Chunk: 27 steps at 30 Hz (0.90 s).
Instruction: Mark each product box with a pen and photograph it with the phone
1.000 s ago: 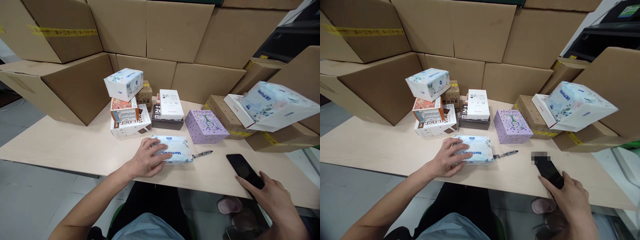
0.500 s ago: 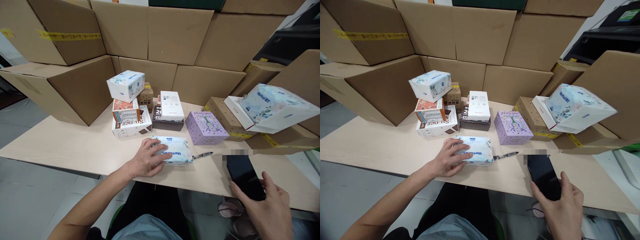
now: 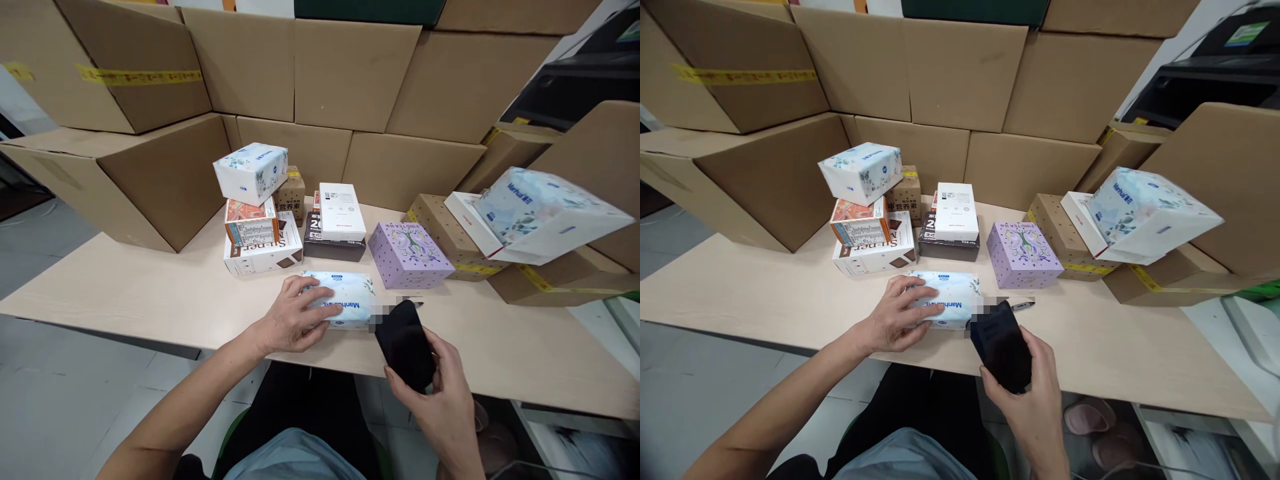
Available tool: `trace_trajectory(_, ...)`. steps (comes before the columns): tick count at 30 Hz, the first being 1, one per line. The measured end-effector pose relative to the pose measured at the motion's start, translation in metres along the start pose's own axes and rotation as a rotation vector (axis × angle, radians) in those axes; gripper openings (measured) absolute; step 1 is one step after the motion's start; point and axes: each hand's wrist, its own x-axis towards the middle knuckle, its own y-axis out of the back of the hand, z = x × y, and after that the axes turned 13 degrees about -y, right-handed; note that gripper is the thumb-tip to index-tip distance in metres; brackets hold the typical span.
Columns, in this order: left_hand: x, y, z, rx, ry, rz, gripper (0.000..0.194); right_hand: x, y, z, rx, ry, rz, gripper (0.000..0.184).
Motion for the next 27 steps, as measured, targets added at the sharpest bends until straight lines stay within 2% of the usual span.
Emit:
trace_trajectory(10,0.002,0.001,0.001,0.005,-0.006,0.001,0.036,0.004,-0.020,-0.011,0.091,-0.012,-0.030,0.068)
trace_trajectory(27,0.003,0.001,0.001,0.006,-0.011,0.005,0.036,0.010,-0.023,-0.020,0.042,0.023,-0.025,0.066)
